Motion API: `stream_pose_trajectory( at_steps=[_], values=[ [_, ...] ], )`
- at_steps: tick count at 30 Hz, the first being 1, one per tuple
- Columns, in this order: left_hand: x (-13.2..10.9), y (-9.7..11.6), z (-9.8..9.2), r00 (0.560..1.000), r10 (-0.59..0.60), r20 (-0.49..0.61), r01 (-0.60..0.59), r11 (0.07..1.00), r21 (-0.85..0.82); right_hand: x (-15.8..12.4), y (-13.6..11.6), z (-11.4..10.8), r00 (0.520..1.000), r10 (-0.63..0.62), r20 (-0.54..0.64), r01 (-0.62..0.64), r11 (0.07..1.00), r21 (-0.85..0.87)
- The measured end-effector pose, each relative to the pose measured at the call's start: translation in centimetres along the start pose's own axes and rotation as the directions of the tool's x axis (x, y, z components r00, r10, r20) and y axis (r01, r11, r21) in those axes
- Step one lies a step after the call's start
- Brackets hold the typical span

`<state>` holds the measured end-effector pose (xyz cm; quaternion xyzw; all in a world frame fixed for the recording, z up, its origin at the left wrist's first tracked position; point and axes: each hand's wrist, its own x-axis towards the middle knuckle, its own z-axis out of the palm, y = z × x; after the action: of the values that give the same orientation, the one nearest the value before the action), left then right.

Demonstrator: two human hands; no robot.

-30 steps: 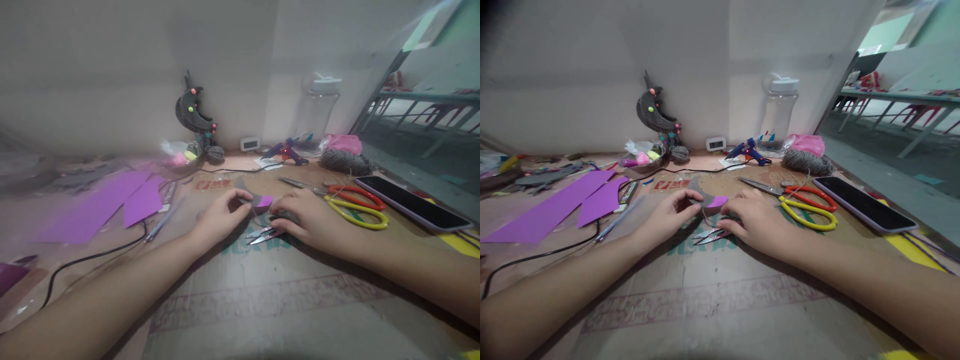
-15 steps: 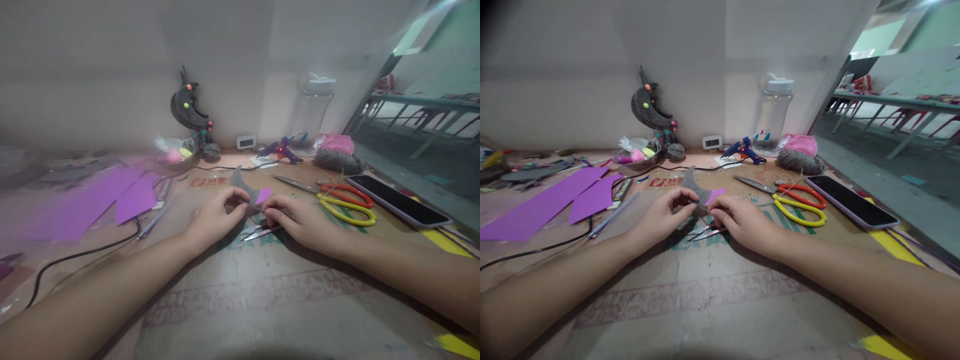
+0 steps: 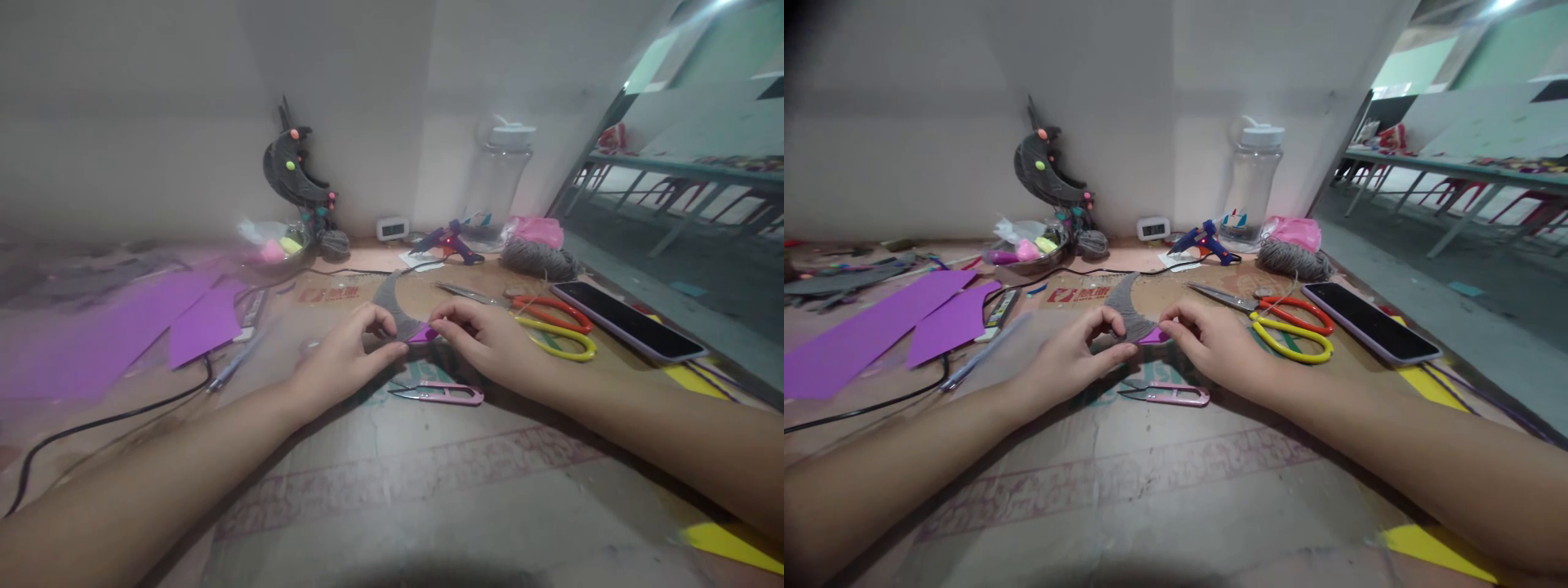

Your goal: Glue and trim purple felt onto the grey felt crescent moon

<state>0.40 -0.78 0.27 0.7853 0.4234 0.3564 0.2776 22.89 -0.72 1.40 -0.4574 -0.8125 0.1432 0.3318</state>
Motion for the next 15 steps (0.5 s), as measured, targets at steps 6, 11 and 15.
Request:
stream_pose_trajectory(
  at_steps=[6, 11, 15],
  values=[
    [-0.01, -0.43, 0.13, 1.0, 0.002, -0.004, -0.002, 0.997, -0.079, 0.29, 0.72, -0.1, 1.0, 0.0, 0.024, 0.0, 1.0, 0.014],
    [-0.05, -0.08, 0.06, 0.999, -0.05, 0.017, 0.052, 0.988, -0.145, 0.63, 0.69, -0.05, 0.979, 0.15, 0.141, -0.172, 0.972, 0.159],
    [-0.05, -0.15, 0.04, 0.999, -0.046, 0.015, 0.048, 0.986, -0.159, 0.84, 0.35, -0.14, 0.949, 0.225, 0.22, -0.271, 0.941, 0.205]
  ],
)
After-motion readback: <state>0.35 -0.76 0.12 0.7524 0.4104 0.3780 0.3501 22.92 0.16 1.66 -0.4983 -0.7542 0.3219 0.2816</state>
